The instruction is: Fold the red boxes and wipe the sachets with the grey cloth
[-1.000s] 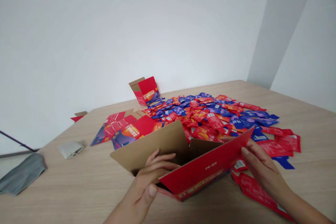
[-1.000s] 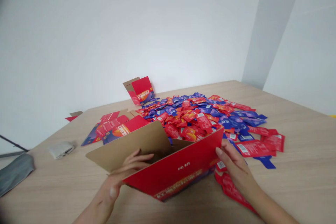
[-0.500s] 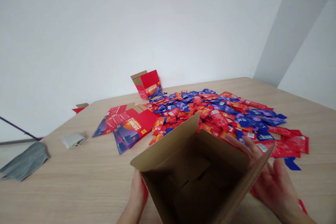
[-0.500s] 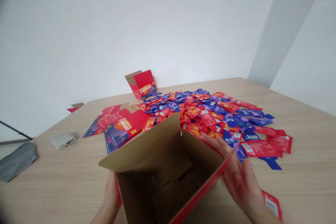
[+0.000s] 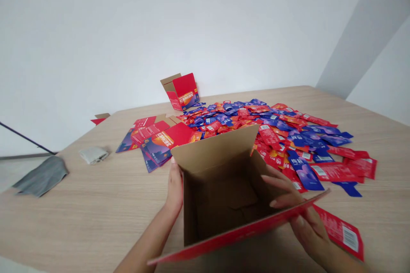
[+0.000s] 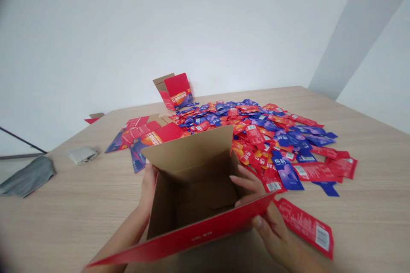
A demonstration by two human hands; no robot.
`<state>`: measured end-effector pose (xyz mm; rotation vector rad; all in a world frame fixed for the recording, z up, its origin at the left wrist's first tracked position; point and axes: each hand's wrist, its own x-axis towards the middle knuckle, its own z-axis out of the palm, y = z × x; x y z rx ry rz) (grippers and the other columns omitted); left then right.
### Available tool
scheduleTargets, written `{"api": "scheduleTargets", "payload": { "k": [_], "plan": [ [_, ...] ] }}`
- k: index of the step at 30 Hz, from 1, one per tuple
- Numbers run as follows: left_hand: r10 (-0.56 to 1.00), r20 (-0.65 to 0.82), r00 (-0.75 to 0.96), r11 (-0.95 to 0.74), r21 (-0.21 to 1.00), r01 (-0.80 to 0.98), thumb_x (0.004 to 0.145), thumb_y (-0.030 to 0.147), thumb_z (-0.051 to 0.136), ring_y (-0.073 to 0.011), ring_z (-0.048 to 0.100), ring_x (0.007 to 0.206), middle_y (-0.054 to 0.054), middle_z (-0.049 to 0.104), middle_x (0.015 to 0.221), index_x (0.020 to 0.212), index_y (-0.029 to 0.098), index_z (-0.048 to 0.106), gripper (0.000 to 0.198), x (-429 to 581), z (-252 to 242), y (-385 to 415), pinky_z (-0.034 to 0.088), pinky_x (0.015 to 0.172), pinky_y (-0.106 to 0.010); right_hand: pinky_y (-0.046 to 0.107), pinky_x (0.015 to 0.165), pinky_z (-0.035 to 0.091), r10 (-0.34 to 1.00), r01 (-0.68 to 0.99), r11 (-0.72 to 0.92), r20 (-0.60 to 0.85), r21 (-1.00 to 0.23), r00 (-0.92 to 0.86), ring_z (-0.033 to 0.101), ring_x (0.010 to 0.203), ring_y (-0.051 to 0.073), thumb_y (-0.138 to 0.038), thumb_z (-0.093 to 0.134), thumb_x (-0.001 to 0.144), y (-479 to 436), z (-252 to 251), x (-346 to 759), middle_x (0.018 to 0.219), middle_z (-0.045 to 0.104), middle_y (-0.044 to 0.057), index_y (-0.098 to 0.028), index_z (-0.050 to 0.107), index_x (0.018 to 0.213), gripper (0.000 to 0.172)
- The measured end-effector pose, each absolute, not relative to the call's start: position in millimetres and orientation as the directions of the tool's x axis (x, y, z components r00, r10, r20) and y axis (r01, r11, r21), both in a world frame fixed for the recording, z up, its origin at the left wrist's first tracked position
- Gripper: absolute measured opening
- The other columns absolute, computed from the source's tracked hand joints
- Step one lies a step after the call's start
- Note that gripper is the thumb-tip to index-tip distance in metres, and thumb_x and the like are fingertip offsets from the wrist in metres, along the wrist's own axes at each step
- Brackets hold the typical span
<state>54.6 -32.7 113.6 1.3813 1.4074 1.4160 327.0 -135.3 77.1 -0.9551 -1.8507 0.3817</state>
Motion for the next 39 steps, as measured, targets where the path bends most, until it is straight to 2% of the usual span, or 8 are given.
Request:
{"api": "scheduleTargets", "payload": {
  "k": [5, 8, 11, 17, 20, 24, 29, 39],
  "plan": [
    [0.591, 0.758, -0.274, -0.623, 0.645, 0.442, 0.078, 0.031, 0.060, -0.0207, 0.050, 0.112, -0.007, 0.052, 0.118, 0.111, 0.022, 0.050, 0.036, 23, 151, -35, 0.038, 0.099, -0.039, 0.048, 0.105, 0.029, 0.585, 0.350, 0.810, 0.624, -0.470, -0.517, 0.044, 0.122, 0.026, -0.045, 0.037, 0.093, -135, 98, 338, 0.109, 0.064, 0.003, -0.029, 0.057, 0.112, 0.032],
    [0.442, 0.884, 0.154, -0.769, 0.286, 0.571, 0.077, 0.020, 0.058, -0.0197, 0.056, 0.098, -0.004, 0.058, 0.100, 0.096, 0.024, 0.058, 0.020, 22, 192, -48, 0.043, 0.092, -0.038, 0.044, 0.109, 0.021, 0.481, 0.301, 0.874, 0.587, -0.382, -0.651, 0.054, 0.109, 0.019, -0.041, 0.042, 0.093, -133, 114, 334, 0.096, 0.068, -0.001, -0.031, 0.053, 0.120, 0.030],
    [0.625, 0.298, 0.721, -0.779, 0.294, 0.554, 0.083, 0.022, 0.048, -0.0182, 0.062, 0.079, -0.003, 0.064, 0.085, 0.090, 0.026, 0.062, 0.017, 37, 219, -51, 0.049, 0.074, -0.031, 0.043, 0.110, 0.015, 0.412, 0.266, 0.905, 0.535, -0.331, -0.737, 0.057, 0.098, 0.014, -0.025, 0.042, 0.095, -133, 128, 321, 0.083, 0.066, -0.003, -0.028, 0.053, 0.121, 0.029],
    [0.463, -0.538, 0.704, -0.667, 0.312, 0.677, 0.060, 0.031, 0.064, -0.0233, 0.059, 0.051, -0.001, 0.049, 0.037, 0.028, 0.024, 0.037, 0.042, 58, 146, -30, 0.049, 0.064, -0.036, 0.039, 0.106, 0.023, 0.313, 0.180, 0.942, 0.548, -0.282, -0.775, 0.054, 0.079, 0.013, -0.031, 0.038, 0.096, -132, 138, 287, 0.064, 0.056, -0.004, -0.026, 0.059, 0.114, 0.028],
    [0.426, -0.605, 0.673, -0.650, 0.312, 0.693, 0.057, 0.033, 0.064, -0.0264, 0.062, 0.056, -0.003, 0.051, 0.036, 0.023, 0.025, 0.032, 0.047, 56, 96, -32, 0.050, 0.068, -0.038, 0.036, 0.104, 0.026, 0.308, 0.168, 0.940, 0.529, -0.296, -0.791, 0.053, 0.076, 0.012, -0.035, 0.037, 0.096, -130, 137, 278, 0.068, 0.058, -0.003, -0.024, 0.058, 0.115, 0.030],
    [0.452, -0.614, 0.647, -0.665, 0.251, 0.704, 0.063, 0.036, 0.059, -0.0372, 0.064, 0.084, -0.013, 0.070, 0.075, 0.061, 0.024, 0.070, 0.016, 49, 75, -53, 0.045, 0.083, -0.048, 0.036, 0.105, 0.026, 0.345, 0.214, 0.928, 0.482, -0.307, -0.805, 0.056, 0.084, 0.015, -0.042, 0.042, 0.093, -123, 137, 280, 0.079, 0.064, 0.002, -0.017, 0.060, 0.109, 0.035],
    [0.441, -0.667, 0.601, -0.732, 0.120, 0.671, 0.064, 0.055, 0.058, -0.0480, 0.044, 0.116, -0.033, 0.042, 0.129, 0.131, -0.002, 0.042, 0.089, 45, 87, -63, 0.039, 0.091, -0.053, 0.041, 0.108, 0.021, 0.283, 0.234, 0.957, 0.388, -0.170, -0.877, 0.051, 0.110, 0.019, -0.029, 0.044, 0.093, -109, 157, 296, 0.111, 0.064, 0.005, -0.019, 0.055, 0.116, 0.027],
    [0.370, -0.681, 0.632, -0.768, 0.159, 0.620, 0.060, 0.048, 0.064, -0.0437, 0.062, 0.090, -0.029, 0.057, 0.112, 0.126, 0.005, 0.048, 0.080, 58, 72, -25, 0.051, 0.066, -0.049, 0.027, 0.065, 0.044, 0.386, 0.327, 0.917, 0.310, -0.227, -0.869, 0.056, 0.069, 0.017, -0.032, 0.051, 0.089, -102, 166, 290, 0.066, 0.061, 0.001, -0.021, 0.062, 0.071, 0.024]
  ]
}}
